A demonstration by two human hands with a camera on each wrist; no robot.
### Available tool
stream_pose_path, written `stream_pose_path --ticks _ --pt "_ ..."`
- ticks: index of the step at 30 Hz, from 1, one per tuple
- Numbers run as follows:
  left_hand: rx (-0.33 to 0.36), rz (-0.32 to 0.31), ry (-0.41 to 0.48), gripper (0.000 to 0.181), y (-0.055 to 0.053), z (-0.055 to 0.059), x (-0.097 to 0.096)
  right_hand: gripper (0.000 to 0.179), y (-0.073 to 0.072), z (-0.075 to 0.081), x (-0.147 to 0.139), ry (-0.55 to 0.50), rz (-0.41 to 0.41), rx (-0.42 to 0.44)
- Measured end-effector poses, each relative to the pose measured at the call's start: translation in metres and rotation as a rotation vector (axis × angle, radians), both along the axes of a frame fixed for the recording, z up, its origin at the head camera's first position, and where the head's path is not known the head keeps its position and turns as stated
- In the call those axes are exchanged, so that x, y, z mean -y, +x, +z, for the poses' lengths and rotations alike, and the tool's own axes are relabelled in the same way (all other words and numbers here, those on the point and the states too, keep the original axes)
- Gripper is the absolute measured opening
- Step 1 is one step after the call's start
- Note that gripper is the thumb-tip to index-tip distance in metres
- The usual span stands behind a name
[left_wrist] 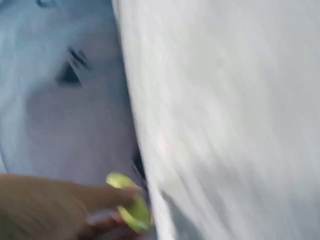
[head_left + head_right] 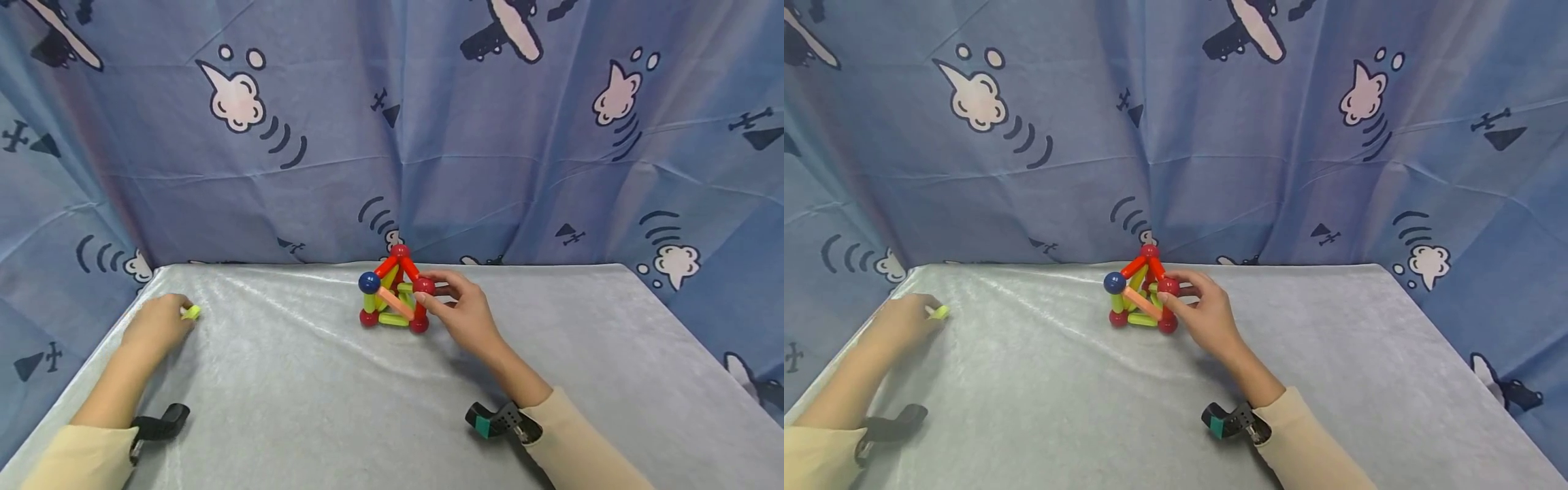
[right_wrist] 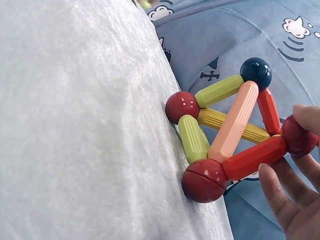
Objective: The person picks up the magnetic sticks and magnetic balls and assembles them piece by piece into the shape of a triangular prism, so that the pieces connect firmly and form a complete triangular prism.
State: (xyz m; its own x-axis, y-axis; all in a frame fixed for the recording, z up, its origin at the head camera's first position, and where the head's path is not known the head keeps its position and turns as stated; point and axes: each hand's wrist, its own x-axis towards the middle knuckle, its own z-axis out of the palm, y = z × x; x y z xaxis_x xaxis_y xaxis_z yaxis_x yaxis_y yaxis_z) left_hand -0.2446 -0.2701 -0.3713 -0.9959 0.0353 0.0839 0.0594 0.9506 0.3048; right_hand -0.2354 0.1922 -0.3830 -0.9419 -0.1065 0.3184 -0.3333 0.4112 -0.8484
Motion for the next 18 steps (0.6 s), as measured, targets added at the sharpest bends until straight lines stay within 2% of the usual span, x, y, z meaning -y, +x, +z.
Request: stream_pose_path --ticks 5,9,12,15,18 --pt "-0.174 -0.194 0.206 0.029 -0.004 0.02 -0.067 0.038 0.0 0.0 0.0 -0.011 0.008 -0.006" --pt "-0.225 -0.299 0.39 0.032 -0.003 0.039 -0.126 0.038 -0.001 -0.001 0.0 -0.015 0.01 -0.007" --pt "-0.26 -0.369 0.504 0.032 -0.005 0.048 -0.163 0.039 -0.002 -0.003 0.001 -0.024 0.014 -0.009" --pt "-0.296 -0.462 0.545 0.032 -0.008 0.049 -0.192 0.038 -0.002 -0.004 0.001 -0.027 0.007 -0.009" --pt "-0.347 -0.566 0.521 0.032 -0.011 0.043 -0.211 0.038 -0.002 -0.004 0.001 -0.026 0.003 -0.015"
